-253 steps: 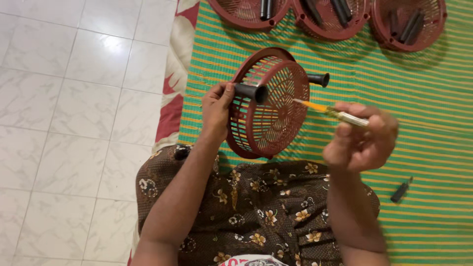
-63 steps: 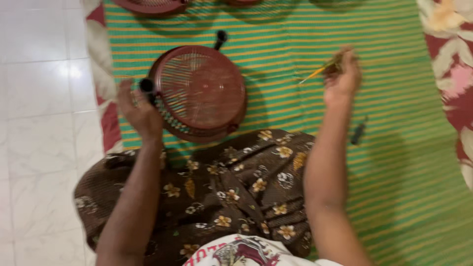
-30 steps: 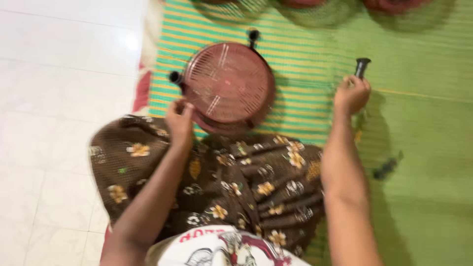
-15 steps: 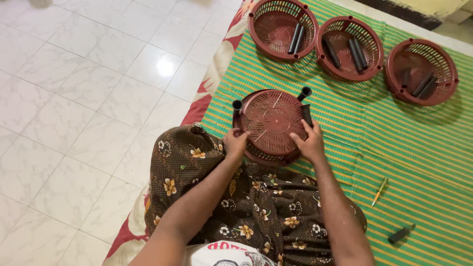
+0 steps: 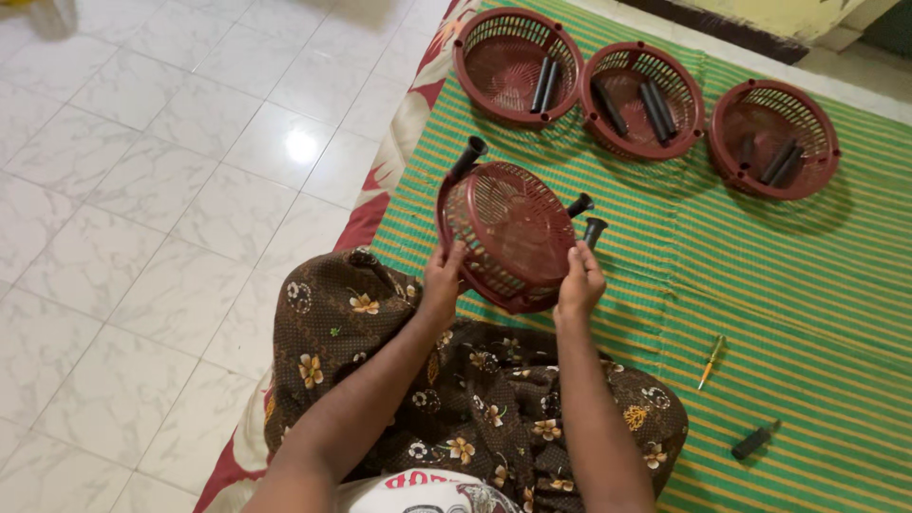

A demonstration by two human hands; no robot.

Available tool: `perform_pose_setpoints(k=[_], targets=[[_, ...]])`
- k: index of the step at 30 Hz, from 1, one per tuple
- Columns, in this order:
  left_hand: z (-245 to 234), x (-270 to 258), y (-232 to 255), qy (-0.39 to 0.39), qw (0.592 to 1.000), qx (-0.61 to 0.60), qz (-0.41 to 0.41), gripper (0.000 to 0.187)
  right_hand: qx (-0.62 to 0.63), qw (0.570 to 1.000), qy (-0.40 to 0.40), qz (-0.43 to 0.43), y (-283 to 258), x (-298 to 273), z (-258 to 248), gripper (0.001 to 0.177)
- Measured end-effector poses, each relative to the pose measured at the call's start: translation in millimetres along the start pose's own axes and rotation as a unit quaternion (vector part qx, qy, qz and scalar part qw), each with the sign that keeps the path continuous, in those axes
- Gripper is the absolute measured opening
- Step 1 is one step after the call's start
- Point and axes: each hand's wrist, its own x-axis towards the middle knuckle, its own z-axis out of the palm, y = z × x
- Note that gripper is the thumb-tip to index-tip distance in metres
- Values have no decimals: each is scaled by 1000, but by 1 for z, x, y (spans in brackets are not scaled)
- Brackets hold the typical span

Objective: The person inserts black cylindrical legs into the holes of a reddish-brown plastic basket base, then uses a screwdriver to tighten each leg. The person repeats this process for multiple legs on the same basket.

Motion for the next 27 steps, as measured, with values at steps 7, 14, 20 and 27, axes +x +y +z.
perform_pose_setpoints(k=[7, 14, 20, 27], targets=[[60, -12, 54, -77, 981, -103, 148, 80, -74, 997, 1, 28, -4, -24, 16, 39], [96, -36, 70, -83, 983, 73, 146, 86, -47, 997, -10, 62, -36, -42, 32, 41], [104, -37, 68, -116, 961, 196, 159, 89, 2, 992, -3, 127, -52, -57, 35, 36], [111, -41, 62, -197, 948, 160, 193, 97, 68, 991, 4, 115, -55, -60, 35, 31]])
